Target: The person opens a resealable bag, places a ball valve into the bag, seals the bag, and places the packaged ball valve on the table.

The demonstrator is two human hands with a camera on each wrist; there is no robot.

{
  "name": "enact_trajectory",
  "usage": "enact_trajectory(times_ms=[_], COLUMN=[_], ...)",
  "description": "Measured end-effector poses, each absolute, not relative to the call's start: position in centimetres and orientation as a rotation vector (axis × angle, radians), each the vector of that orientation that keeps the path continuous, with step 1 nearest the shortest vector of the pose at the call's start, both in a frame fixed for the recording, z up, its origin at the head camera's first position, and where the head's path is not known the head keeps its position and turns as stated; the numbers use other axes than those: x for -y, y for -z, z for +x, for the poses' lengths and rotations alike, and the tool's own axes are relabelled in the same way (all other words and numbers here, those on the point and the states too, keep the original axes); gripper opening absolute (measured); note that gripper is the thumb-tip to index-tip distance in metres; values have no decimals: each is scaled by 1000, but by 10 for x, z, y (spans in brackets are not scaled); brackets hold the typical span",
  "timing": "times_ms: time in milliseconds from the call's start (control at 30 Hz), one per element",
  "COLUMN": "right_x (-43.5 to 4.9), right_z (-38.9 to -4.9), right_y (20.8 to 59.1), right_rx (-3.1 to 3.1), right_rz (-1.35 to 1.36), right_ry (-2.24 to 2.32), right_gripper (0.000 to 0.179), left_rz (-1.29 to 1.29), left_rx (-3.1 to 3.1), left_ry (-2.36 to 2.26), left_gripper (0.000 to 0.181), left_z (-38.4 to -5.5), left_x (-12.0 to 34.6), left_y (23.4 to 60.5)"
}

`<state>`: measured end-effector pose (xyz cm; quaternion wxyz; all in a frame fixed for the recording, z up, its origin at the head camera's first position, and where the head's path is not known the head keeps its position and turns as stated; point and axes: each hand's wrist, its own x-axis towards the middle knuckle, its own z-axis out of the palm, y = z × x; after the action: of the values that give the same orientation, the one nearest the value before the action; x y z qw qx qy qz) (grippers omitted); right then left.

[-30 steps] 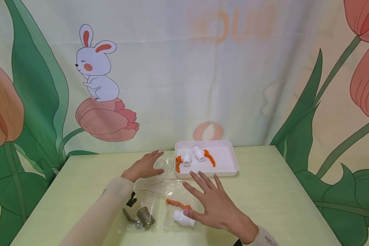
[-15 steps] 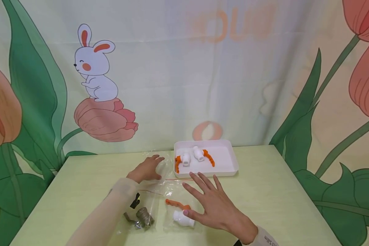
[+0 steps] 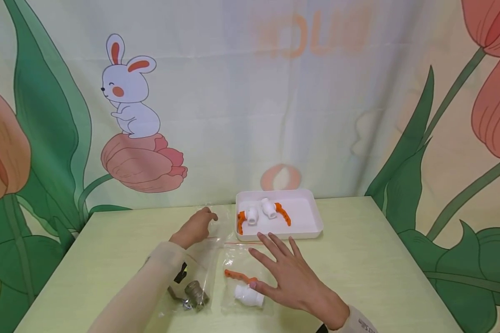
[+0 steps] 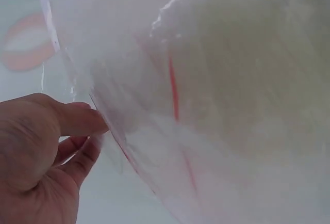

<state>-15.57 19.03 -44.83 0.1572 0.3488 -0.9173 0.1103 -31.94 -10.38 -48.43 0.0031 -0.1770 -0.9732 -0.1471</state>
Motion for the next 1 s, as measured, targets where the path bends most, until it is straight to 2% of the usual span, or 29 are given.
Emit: enact_trajectory(times_ms=[333, 533, 1000], right_x=[-191, -190, -188], right_z=[-158, -161, -173], right_y=[442, 434, 398], right_rx=[2616, 2616, 2541], right_rz=[995, 985, 977], right_ry=[-309, -314, -361], right_gripper=[65, 65, 68], left_rz=[-513, -486, -473], left_rx=[2829, 2704, 2437], left_ry=[486, 519, 638], left_gripper=[38, 28, 16], left_z=[-320, -316, -309], left_x=[106, 106, 117], left_y=[469, 454, 421])
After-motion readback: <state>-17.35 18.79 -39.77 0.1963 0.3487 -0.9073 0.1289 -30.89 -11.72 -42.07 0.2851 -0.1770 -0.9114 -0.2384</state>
